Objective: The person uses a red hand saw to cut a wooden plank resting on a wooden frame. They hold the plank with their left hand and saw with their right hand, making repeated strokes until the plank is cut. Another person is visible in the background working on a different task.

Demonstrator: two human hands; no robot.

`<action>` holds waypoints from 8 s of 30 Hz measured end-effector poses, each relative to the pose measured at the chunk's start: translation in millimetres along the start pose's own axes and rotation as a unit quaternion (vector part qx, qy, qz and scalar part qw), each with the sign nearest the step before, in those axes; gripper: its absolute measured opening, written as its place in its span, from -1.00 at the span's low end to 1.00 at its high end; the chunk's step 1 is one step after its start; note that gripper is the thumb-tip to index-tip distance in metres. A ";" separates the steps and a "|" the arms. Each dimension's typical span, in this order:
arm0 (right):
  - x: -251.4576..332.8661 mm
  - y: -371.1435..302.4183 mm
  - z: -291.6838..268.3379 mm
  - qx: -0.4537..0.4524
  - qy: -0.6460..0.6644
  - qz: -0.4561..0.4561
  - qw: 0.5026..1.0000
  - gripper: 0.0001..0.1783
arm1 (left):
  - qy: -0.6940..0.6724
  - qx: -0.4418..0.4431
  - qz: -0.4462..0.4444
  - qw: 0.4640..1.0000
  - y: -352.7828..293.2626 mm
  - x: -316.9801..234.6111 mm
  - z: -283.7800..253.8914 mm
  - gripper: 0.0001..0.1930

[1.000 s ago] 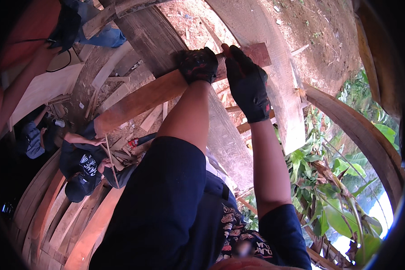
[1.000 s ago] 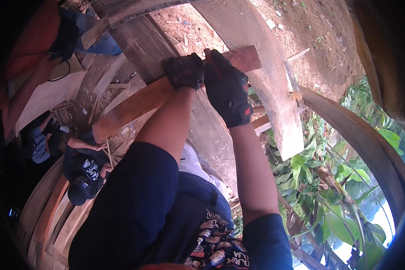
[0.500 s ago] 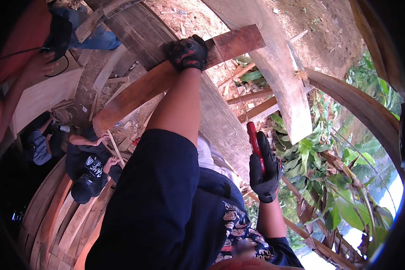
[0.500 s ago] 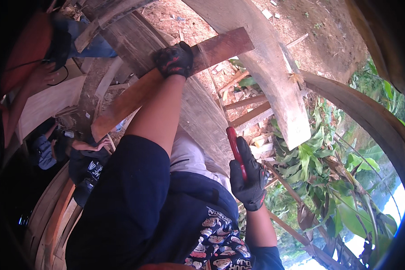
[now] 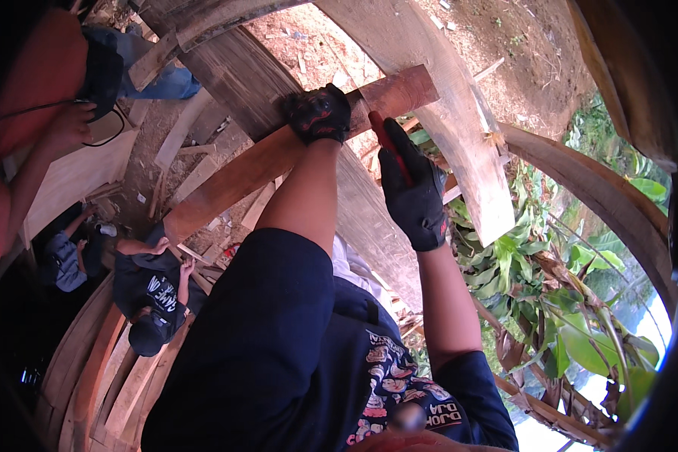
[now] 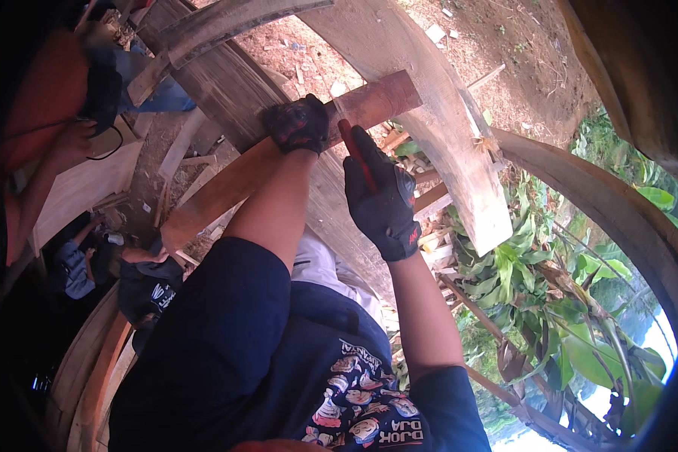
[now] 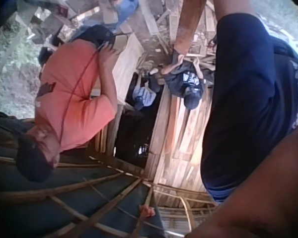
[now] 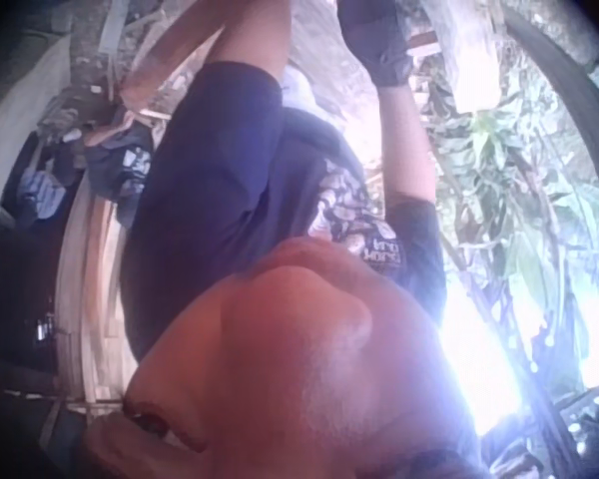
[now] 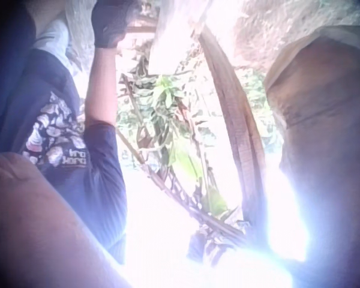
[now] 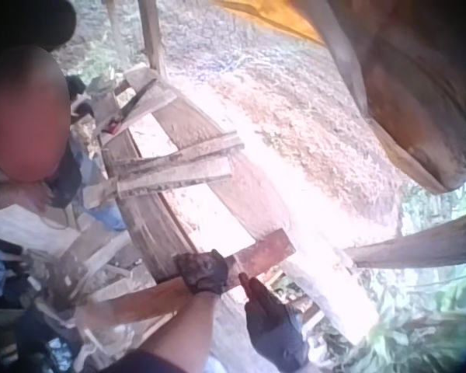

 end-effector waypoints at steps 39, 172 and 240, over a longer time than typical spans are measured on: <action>4.2 60.0 -14.0 0.076 -0.093 0.117 0.986 -0.53 | -0.040 0.057 0.017 0.997 -6.9 -17.6 -31.6 -0.54; -21.6 143.9 11.1 0.101 -0.063 -0.066 0.991 -0.68 | -0.061 0.042 0.002 0.997 -7.3 -23.9 7.2 -0.43; 85.2 70.1 -76.0 0.110 -0.043 0.211 0.970 -0.60 | -0.064 0.008 -0.021 0.998 -3.0 -15.3 -29.7 -0.42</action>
Point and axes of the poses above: each hand's wrist, its own y-axis towards the middle knuckle, its own z-axis out of the palm, x = y × z, the point moved 6 cm from there along y, towards the middle knuckle, and after that the axes turned 10 degrees about -z, right-handed, at the moved point
